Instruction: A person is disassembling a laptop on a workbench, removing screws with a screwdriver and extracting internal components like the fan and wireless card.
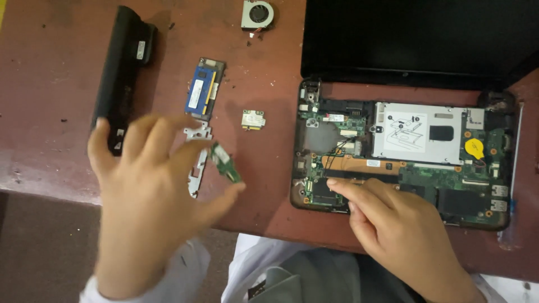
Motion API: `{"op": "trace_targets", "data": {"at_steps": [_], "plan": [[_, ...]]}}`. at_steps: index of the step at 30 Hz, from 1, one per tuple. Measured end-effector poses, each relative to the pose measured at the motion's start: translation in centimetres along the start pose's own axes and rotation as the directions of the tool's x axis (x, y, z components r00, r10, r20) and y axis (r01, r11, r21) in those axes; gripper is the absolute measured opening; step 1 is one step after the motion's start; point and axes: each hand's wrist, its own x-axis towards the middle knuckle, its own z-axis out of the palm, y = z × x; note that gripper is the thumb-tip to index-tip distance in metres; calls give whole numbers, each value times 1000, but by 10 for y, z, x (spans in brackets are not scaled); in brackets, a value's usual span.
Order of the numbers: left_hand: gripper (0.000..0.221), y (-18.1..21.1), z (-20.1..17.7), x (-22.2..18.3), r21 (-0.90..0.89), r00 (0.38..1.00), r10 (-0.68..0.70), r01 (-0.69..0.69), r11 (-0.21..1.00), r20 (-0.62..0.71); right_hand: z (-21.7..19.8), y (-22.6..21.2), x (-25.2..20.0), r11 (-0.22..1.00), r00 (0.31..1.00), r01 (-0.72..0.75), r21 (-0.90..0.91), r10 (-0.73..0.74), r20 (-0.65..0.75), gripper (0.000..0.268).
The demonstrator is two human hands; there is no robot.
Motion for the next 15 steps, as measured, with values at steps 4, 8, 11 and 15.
{"op": "trace_targets", "data": {"at_steps": [4,8,11,15], "plan": [[63,21,14,-26,-16,997,-30,29,999,-73,2,-1,-1,1000,1000,6,-20,-7,-28,46],[58,43,24,-35,-90,981,-94,80,993,-167,1,-1,0,1000,999,22,6,-22,-43,43],[63,46,27,-41,-70,973,-156,146,987,-172,3,0,-2,1000,1000,-1,-21,1,-14,43],[65,42,24,-43,-48,963,-211,205,977,-167,5,2,-4,999,999,-47,-22,47,6,43]]}}
